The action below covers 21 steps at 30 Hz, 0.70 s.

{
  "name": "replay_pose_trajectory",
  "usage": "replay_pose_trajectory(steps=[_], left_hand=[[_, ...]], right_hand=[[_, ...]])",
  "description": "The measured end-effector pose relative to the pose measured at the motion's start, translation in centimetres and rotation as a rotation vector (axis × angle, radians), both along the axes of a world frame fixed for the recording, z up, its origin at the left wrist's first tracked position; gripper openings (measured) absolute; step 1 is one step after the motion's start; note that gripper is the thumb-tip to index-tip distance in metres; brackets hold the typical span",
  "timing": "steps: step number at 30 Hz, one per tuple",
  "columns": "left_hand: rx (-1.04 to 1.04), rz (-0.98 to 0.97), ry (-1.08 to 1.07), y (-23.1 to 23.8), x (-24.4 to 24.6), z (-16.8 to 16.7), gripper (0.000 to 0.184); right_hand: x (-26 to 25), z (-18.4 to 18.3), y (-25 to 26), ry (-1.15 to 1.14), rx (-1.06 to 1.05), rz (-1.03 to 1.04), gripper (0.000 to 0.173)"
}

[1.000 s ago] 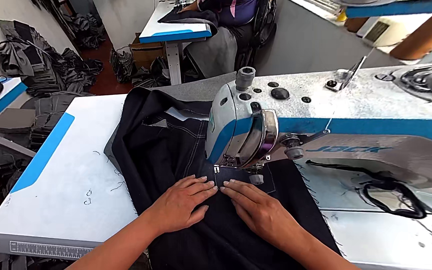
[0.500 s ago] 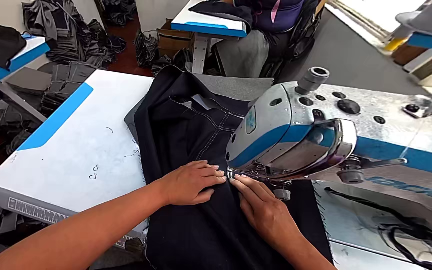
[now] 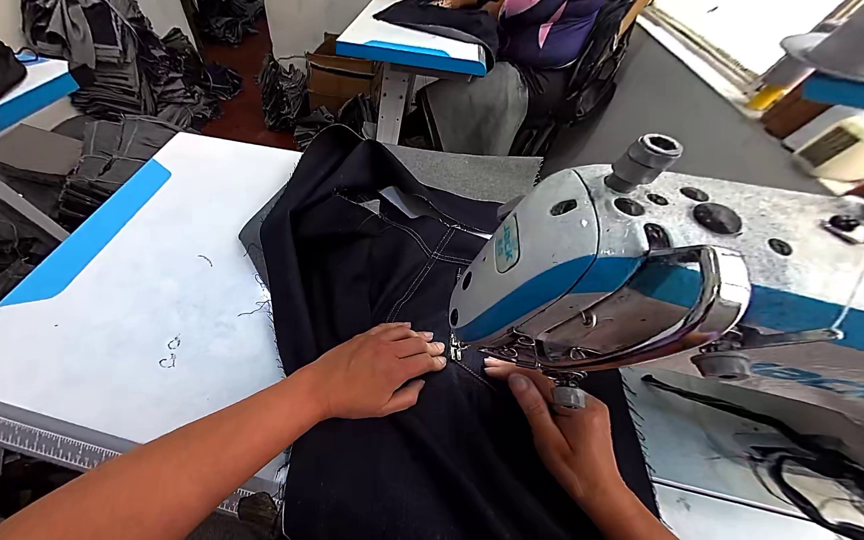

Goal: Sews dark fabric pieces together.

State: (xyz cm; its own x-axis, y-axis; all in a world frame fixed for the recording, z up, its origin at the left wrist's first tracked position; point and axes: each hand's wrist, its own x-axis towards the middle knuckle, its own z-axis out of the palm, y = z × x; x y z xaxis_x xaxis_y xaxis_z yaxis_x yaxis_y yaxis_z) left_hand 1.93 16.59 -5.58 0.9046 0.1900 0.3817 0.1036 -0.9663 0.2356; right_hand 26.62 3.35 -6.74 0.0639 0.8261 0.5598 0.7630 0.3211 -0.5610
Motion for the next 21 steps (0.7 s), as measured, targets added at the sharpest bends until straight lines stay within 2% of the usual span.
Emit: replay_pose_trajectory(steps=[4,11,17,21], left_hand=[[-0.008,-0.012,-0.061,0.3,-0.3,0.0,0.031],[0.018,0.006,-0.08,0.1,-0.3,0.0,0.03],[0.029,0.014,-0.085,0.1,-0.2,-0.1,0.03],[0.034,0.018,-0.085,0.0,-0.2,-0.1,0.03]], right_hand=[[0.2,-0.2,0.0,0.13,-0.009,0.046,0.054],[-0.4,-0.2,0.4,0.261,-0.068,-0.038,0.04],[0.9,-0.1,0.3,0.432,-0.127,0.117,0.046],[1.1,-0.1,0.2,0.296,-0.025,0.25,0.045]])
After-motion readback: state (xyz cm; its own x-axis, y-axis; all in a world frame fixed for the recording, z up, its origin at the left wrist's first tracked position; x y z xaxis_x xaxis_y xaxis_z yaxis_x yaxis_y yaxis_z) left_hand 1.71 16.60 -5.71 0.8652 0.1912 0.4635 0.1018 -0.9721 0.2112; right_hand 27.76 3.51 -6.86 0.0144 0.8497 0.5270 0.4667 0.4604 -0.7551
